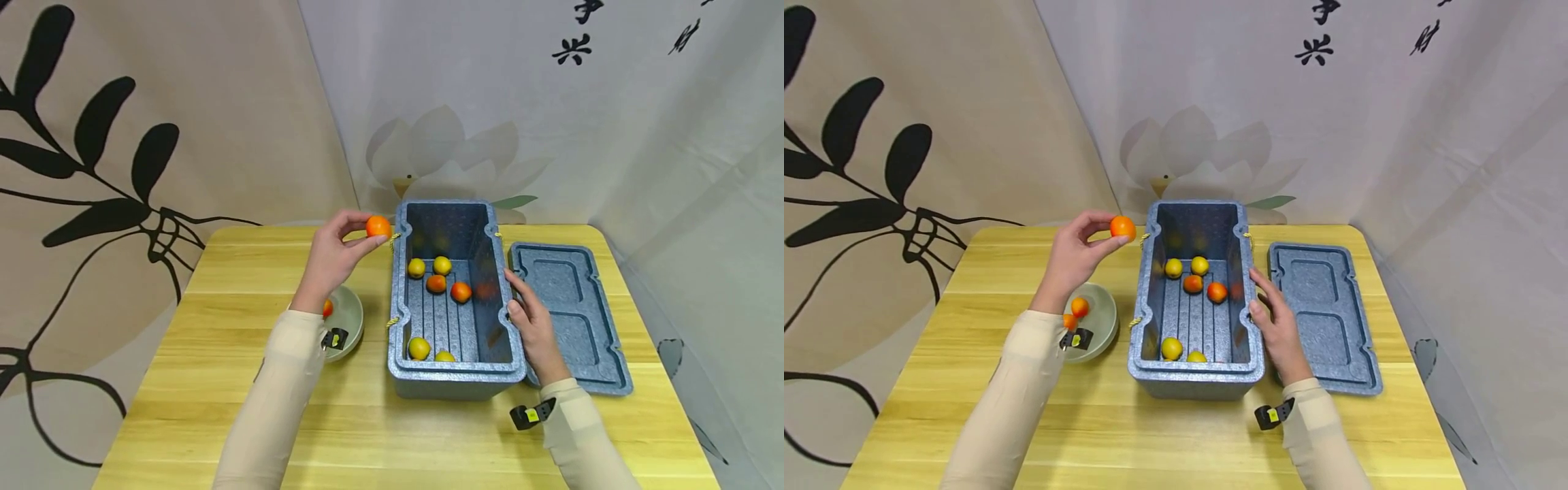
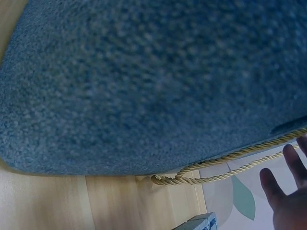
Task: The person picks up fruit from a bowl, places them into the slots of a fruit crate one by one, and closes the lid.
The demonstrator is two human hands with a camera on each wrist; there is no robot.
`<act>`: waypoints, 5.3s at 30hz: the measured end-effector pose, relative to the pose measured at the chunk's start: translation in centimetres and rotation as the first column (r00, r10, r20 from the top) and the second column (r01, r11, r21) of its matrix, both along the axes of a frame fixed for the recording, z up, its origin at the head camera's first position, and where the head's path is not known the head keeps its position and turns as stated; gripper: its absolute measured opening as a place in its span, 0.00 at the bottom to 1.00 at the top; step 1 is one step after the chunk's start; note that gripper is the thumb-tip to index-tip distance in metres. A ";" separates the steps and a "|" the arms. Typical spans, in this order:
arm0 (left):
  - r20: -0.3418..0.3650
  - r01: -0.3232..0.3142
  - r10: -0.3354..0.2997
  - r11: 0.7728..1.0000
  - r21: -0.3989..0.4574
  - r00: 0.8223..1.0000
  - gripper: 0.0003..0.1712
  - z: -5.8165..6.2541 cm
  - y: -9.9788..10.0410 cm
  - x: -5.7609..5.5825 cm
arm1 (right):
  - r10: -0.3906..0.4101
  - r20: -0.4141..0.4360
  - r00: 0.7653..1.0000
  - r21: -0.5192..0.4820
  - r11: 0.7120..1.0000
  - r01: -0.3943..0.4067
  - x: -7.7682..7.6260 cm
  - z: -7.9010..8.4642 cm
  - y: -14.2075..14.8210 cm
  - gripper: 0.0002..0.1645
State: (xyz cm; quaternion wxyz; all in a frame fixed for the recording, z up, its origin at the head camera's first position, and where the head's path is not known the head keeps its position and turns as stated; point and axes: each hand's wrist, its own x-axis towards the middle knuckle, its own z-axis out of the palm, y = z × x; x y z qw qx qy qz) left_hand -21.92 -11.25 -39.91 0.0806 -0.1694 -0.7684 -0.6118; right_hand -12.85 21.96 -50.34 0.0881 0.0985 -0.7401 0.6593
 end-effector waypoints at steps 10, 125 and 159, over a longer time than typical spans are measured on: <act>0.027 0.070 -0.068 0.995 -0.066 0.997 0.23 1.8 2.0 -1.9 | 0.010 -0.012 1.000 -0.017 1.000 -0.010 -0.2 0.1 0.0 0.29; -0.145 0.153 -0.155 0.988 -0.022 0.977 0.20 2.1 -1.9 -0.3 | 0.007 -0.016 1.000 -0.003 1.000 -0.007 -0.1 -0.1 0.2 0.28; 0.119 -0.203 0.228 0.961 -0.189 0.966 0.16 -10.6 -8.9 4.0 | 0.008 -0.005 1.000 0.029 1.000 -0.008 0.1 -0.1 0.1 0.28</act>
